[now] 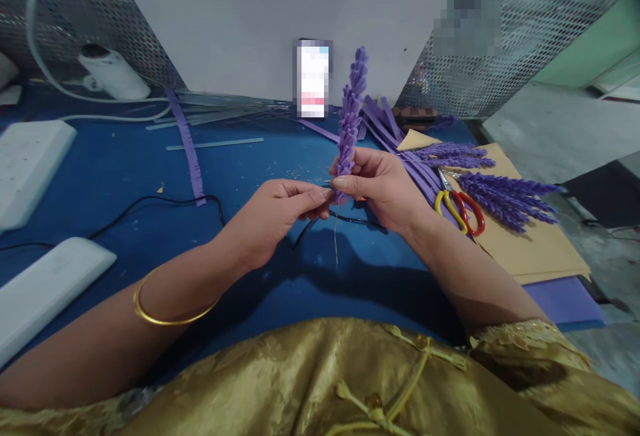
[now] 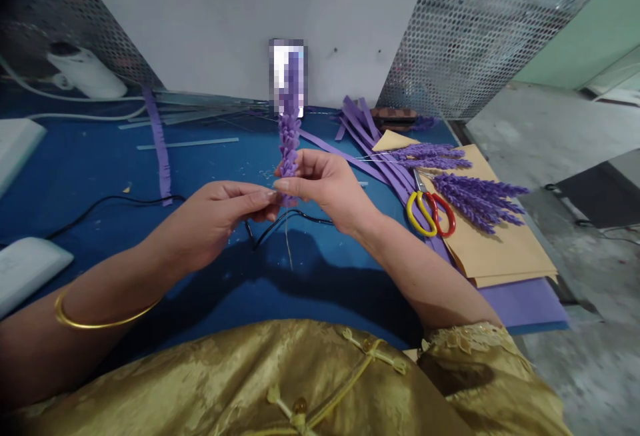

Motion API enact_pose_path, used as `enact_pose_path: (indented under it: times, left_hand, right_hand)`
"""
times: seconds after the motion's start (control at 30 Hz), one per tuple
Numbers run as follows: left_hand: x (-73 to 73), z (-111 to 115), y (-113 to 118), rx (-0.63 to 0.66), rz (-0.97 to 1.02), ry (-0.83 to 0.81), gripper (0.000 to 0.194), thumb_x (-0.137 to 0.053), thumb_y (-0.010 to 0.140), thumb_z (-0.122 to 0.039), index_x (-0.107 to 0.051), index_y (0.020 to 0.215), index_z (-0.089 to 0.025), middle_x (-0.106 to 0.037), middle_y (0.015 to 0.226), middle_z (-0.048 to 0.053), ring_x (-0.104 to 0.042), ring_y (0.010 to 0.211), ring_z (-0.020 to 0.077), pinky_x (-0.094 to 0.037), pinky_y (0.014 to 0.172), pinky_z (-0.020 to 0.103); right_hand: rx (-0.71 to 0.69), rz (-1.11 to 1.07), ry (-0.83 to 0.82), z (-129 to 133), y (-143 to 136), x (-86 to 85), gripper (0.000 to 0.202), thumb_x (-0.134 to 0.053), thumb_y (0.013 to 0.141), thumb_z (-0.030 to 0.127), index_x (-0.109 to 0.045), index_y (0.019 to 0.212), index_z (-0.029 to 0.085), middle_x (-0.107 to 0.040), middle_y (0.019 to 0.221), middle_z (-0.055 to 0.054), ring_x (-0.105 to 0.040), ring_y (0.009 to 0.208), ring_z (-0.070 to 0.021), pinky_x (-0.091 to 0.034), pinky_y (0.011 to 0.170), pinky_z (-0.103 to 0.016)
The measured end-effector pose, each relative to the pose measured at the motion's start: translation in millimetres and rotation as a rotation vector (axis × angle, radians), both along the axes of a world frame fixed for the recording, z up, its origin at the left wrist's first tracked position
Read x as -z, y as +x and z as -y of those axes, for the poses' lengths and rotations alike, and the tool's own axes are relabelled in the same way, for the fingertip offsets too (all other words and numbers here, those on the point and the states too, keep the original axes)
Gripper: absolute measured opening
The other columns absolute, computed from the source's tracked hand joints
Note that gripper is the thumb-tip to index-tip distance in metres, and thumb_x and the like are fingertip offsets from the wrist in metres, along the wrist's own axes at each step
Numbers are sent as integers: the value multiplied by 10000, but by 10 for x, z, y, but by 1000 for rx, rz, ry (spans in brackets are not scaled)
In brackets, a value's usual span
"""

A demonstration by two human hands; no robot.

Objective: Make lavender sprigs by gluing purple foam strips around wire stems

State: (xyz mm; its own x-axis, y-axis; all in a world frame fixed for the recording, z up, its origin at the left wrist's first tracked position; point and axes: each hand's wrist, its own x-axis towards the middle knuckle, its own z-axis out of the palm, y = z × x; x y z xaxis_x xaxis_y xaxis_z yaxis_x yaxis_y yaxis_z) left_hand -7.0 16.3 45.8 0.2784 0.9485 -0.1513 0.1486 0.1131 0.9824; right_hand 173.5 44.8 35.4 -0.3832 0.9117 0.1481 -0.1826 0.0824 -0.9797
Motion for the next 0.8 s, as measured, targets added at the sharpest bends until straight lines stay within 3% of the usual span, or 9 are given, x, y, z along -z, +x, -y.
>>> enact_pose_path:
  times: [0.2, 0.33, 0.5, 0.6, 0.8]
  left_hand:
    - [-35, 38, 33, -23, -60, 28, 228, -695, 783, -409, -780, 689, -219, -706, 668, 42, -638, 696, 194, -501, 688, 316]
    - [-11, 70, 40, -45, -96, 68, 197, -761, 734, -402, -811, 805, -225, -778, 807, 41, -673, 779, 223, -512, 696, 311]
    - [5, 84, 43, -68, -273, 265, 190, -699, 796, -380, -791, 720, -232, -749, 711, 12, -647, 701, 198, -473, 660, 290]
    - [2, 79, 37, -60, -363, 413, 213, -665, 820, -358, -755, 674, -231, -710, 666, 7, -621, 666, 182, -448, 659, 290]
    - [25, 74, 13, 5, -442, 541, 336, -564, 903, -392, -686, 637, -227, -703, 707, 23, -622, 719, 190, -434, 708, 300]
  right_hand:
    - [146, 96, 36, 39, -67, -43, 372, -872, 650, 434, -591, 702, 196, -574, 596, 52, -516, 536, -90, -433, 491, -227]
    - [231, 90, 67, 80, -128, -19, 373, -871, 655, 390, -554, 679, 196, -527, 596, 64, -494, 549, -82, -430, 515, -226]
    - [248, 78, 77, 118, -169, 44, 336, -847, 672, 294, -527, 679, 192, -527, 620, 65, -483, 566, -76, -412, 526, -221]
    - [245, 85, 76, 118, -167, 36, 359, -847, 673, 325, -514, 669, 193, -507, 611, 67, -452, 557, -72, -391, 516, -222]
    - [274, 118, 71, 101, -140, -39, 424, -859, 663, 435, -508, 642, 198, -475, 584, 66, -444, 551, -81, -392, 514, -232]
